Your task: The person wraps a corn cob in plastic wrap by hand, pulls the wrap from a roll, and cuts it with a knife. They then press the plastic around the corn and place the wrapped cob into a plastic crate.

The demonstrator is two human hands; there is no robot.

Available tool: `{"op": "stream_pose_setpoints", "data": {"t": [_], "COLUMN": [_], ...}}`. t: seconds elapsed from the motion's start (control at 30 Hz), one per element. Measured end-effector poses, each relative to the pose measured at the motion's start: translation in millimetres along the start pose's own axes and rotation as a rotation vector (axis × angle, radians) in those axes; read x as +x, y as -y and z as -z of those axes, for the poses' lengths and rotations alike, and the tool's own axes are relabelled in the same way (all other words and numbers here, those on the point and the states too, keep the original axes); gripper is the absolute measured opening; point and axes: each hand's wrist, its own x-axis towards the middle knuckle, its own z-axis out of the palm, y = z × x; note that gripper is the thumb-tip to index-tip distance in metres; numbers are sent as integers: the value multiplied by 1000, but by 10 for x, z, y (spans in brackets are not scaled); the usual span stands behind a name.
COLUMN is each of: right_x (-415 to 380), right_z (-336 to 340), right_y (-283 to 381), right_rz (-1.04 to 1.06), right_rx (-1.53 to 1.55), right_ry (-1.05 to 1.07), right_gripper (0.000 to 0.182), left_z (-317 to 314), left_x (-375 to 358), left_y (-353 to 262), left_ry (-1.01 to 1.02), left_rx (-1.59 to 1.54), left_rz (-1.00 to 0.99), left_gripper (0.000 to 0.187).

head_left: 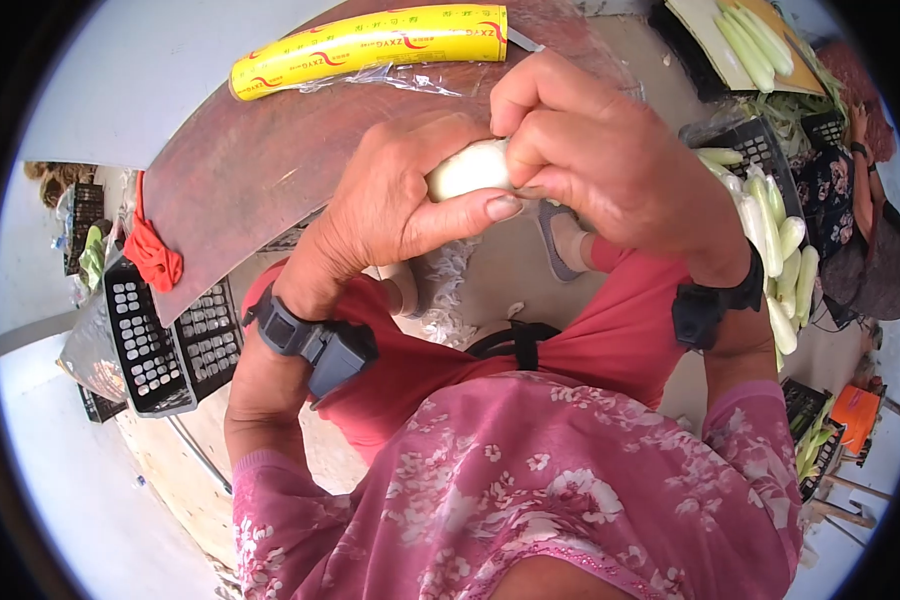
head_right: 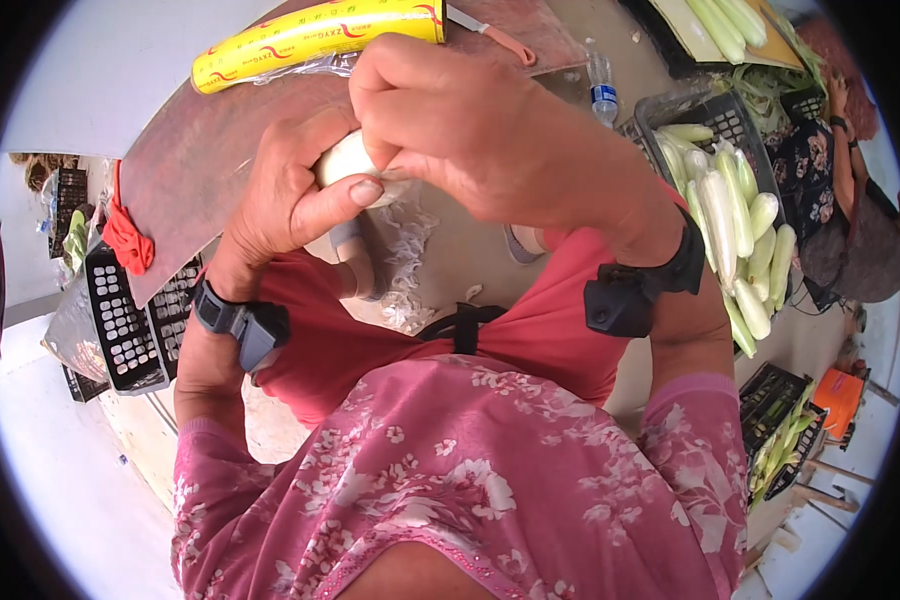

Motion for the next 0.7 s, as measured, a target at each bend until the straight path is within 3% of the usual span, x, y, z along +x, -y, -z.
{"op": "stream_pose_setpoints", "data": {"t": [0.1,0.2,0.3,0.4,0.6,0.7], "right_x": [36,-7,-30,-56,40,81], "right_z": [113,273,251,238,154,99], "right_y": [-36,-56,-61,-50,30,18], "right_rz": [60,-50,-136,-219,-535,-586], "right_rx": [53,146,322,471,525,517], "right_ry": [-28,65,-96,-85,-109,-105], "right_gripper": [15,17,15,14,12,9], "left_z": [-26,-37,-50,-45,-39,-35], "left_x": [17,10,-11,-15,-27,-34], "left_y": [-10,14,80,72,87,82], "left_ry": [-89,-167,-226,-245,-276,-269], "left_rx": [24,-1,-25,-39,12,31], "left_rz": [-75,-102,-108,-90,-110,-107], "left_gripper": [49,51,54,56,56,56]}}
